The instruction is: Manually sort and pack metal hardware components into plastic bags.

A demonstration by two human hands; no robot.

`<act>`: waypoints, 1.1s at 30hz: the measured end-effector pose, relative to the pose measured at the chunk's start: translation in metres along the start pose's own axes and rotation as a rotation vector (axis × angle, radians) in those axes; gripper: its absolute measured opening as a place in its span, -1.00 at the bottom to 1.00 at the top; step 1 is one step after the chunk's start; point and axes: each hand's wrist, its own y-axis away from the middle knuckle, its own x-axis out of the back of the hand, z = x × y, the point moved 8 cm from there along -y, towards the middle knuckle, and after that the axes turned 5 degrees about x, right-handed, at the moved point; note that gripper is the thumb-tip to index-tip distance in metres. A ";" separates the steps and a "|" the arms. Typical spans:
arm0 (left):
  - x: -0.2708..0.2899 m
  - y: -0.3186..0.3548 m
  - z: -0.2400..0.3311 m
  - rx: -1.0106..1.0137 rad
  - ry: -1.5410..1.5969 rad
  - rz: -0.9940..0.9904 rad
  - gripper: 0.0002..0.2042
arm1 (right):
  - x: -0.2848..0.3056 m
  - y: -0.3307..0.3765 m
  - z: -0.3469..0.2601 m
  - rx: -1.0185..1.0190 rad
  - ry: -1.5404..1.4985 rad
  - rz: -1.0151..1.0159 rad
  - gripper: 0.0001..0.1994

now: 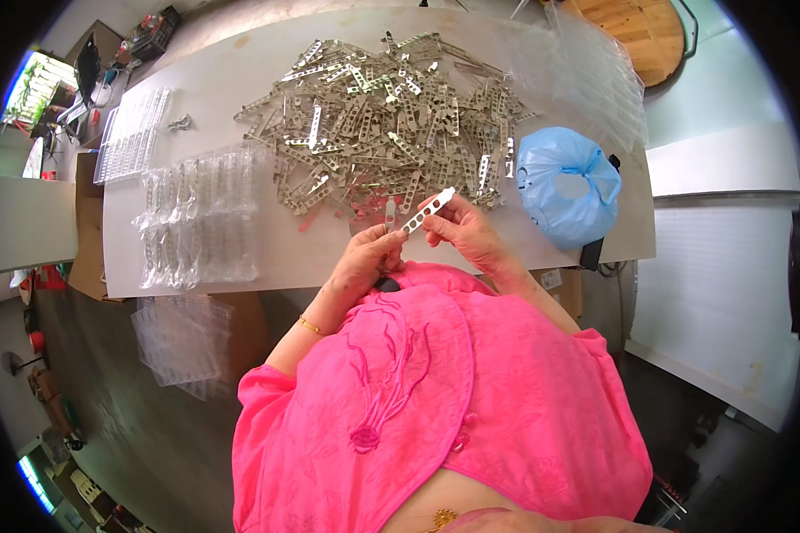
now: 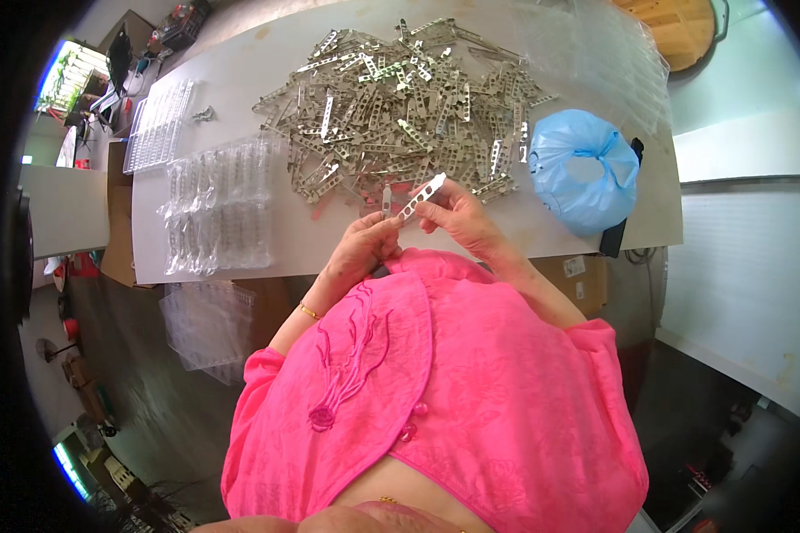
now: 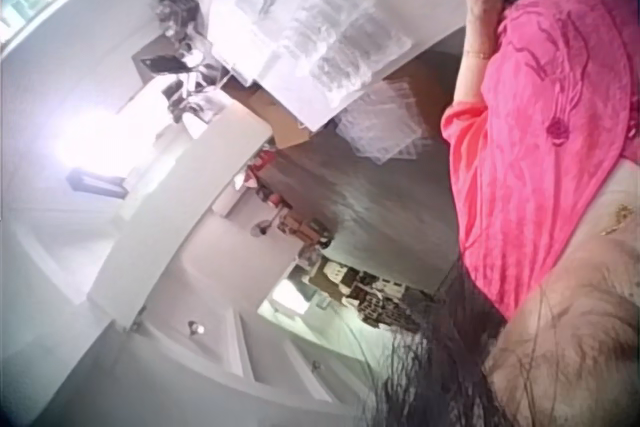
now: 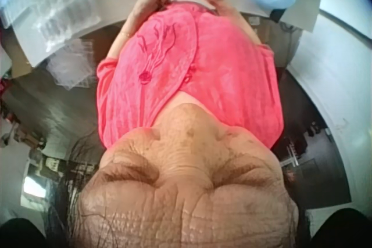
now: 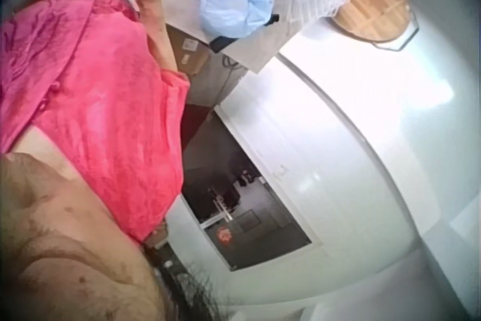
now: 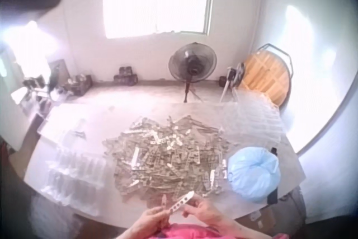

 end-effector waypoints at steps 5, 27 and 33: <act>-0.017 -0.010 -0.011 -0.026 0.036 -0.045 -0.86 | 0.021 0.006 -0.002 -0.017 -0.005 -0.016 -0.78; 0.011 0.013 0.002 -0.037 0.089 -0.071 -0.93 | -0.021 0.000 0.002 -0.064 -0.004 -0.053 -0.77; 0.032 0.026 0.016 -0.005 0.071 -0.104 -0.93 | -0.048 -0.007 0.009 -0.043 -0.053 -0.020 -0.78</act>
